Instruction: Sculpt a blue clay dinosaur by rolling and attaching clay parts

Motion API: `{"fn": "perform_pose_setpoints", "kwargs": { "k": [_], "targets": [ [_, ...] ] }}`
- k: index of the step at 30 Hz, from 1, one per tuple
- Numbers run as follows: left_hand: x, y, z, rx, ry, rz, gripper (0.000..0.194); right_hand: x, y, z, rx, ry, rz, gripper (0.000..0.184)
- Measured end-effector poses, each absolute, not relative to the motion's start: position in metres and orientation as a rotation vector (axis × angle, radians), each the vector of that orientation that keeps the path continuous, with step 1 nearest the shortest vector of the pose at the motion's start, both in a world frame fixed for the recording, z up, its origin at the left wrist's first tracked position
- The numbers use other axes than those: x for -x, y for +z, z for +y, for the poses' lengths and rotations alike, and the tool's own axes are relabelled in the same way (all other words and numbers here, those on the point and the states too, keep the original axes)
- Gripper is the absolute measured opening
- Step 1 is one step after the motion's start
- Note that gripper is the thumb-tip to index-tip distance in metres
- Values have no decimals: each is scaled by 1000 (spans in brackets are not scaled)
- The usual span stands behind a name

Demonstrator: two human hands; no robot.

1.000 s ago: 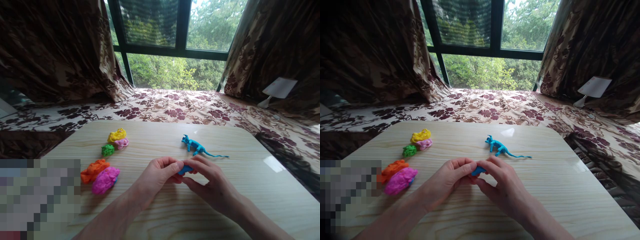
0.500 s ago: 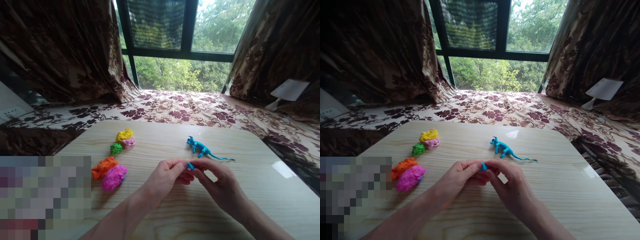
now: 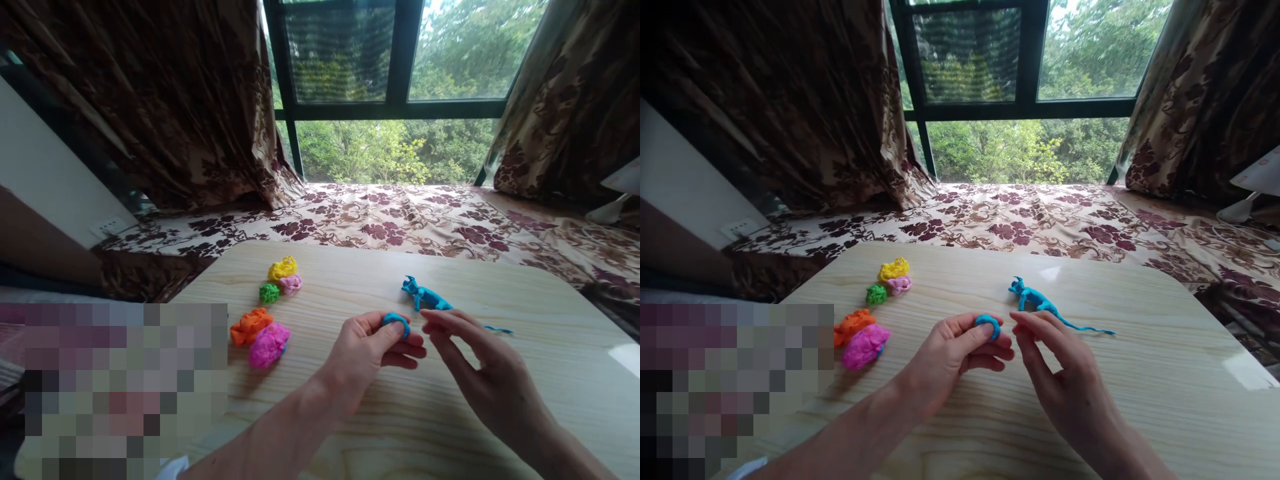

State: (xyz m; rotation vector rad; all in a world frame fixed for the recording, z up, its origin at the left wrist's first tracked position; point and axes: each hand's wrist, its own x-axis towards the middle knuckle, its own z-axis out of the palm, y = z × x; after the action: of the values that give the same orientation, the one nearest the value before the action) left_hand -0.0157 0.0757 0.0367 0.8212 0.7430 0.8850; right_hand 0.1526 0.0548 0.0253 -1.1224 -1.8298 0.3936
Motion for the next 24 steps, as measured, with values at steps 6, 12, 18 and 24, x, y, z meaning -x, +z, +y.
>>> {"fn": "perform_pose_setpoints", "kwargs": {
  "k": [6,12,18,24],
  "targets": [
    [18,36,76,-671,929,642,25,-148,17,56,1036,342,-1909,29],
    [21,32,76,-709,969,637,23,-147,12,56,1069,329,-1938,30],
    [17,25,77,-675,913,664,25,-145,12,53,1056,189,-2031,34],
    [10,25,71,-857,880,646,44,-142,9,55,1022,100,-2046,30]
  ]
}}
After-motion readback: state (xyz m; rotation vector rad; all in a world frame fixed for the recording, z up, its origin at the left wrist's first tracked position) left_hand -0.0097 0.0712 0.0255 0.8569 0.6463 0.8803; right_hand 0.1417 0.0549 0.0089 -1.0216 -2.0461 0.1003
